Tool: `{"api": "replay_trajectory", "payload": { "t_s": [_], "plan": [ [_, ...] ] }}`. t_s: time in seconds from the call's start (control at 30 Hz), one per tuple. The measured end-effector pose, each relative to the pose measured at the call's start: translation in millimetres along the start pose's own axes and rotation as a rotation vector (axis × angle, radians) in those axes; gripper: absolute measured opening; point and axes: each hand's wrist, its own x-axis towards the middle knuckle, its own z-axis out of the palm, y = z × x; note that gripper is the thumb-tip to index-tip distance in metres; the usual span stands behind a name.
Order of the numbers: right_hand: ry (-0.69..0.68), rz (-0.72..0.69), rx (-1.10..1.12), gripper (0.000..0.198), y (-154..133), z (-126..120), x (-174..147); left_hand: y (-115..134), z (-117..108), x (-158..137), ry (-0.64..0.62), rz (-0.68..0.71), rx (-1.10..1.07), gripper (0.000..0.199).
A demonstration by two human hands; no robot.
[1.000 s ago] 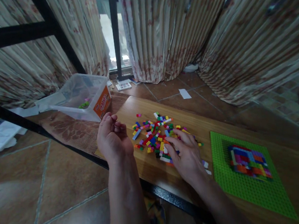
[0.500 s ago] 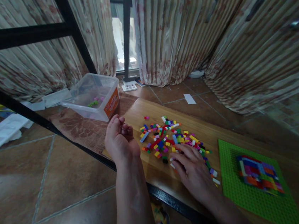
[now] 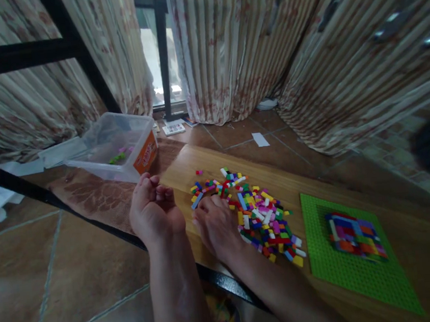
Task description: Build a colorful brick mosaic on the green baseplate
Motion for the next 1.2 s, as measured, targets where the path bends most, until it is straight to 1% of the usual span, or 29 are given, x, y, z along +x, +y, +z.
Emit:
{"api": "replay_trajectory", "payload": {
  "t_s": [0.07, 0.13, 0.23, 0.33, 0.4, 0.5, 0.53, 0.6, 0.67, 0.7, 0.77, 0.83, 0.93, 1.03, 1.2],
  "plan": [
    [0.027, 0.006, 0.074, 0.015, -0.3, -11.2, -4.5, -1.6, 0.7, -0.4, -0.059, 0.02, 0.044, 0.01],
    [0.065, 0.038, 0.2, 0.016, 2.3, -29.1, -16.3, -4.3, 3.6, -2.9, -0.084, 0.036, 0.079, 0.011],
    [0.134, 0.146, 0.381, 0.017, 14.5, -61.3, -52.4, -10.6, 12.1, -11.3, -0.094, 0.023, 0.123, 0.013],
    [0.199, 0.352, 0.471, 0.015, 36.9, -87.8, -103.9, -23.0, 22.8, -27.0, -0.12, 0.019, 0.17, 0.01],
    [0.241, 0.498, 0.487, 0.015, 57.0, -99.5, -138.4, -37.2, 29.7, -43.2, -0.186, 0.036, 0.218, 0.007],
    [0.384, 0.661, 0.473, 0.018, 92.4, -111.1, -181.9, -68.6, 37.2, -77.2, -0.361, 0.038, 0.335, 0.006],
    [0.439, 0.712, 0.462, 0.019, 104.7, -114.4, -193.8, -81.0, 38.3, -90.4, -0.436, 0.012, 0.38, 0.006],
    [0.531, 0.778, 0.431, 0.022, 127.5, -120.7, -213.8, -106.5, 38.0, -117.4, -0.607, -0.065, 0.491, 0.008],
    [0.594, 0.795, 0.402, 0.024, 145.8, -126.0, -229.1, -130.2, 34.7, -141.9, -0.795, -0.191, 0.635, 0.01],
    [0.611, 0.786, 0.387, 0.023, 152.8, -127.8, -234.9, -140.5, 32.4, -152.4, -0.873, -0.229, 0.691, 0.01],
    [0.62, 0.754, 0.356, 0.021, 162.7, -129.3, -242.5, -157.0, 27.4, -168.6, -0.993, -0.258, 0.781, 0.009],
    [0.601, 0.729, 0.335, 0.019, 168.2, -128.0, -245.0, -168.2, 23.2, -178.7, -1.062, -0.247, 0.842, 0.009],
    [0.549, 0.711, 0.336, 0.016, 172.6, -123.2, -242.4, -176.9, 18.9, -185.2, -1.108, -0.189, 0.896, 0.01],
    [0.509, 0.701, 0.332, 0.014, 176.2, -119.0, -238.0, -180.0, 16.4, -186.1, -1.139, -0.146, 0.945, 0.01],
    [0.518, 0.718, 0.329, 0.013, 181.5, -115.0, -234.6, -180.1, 15.8, -186.2, -1.185, -0.135, 1.009, 0.011]
  ]
}}
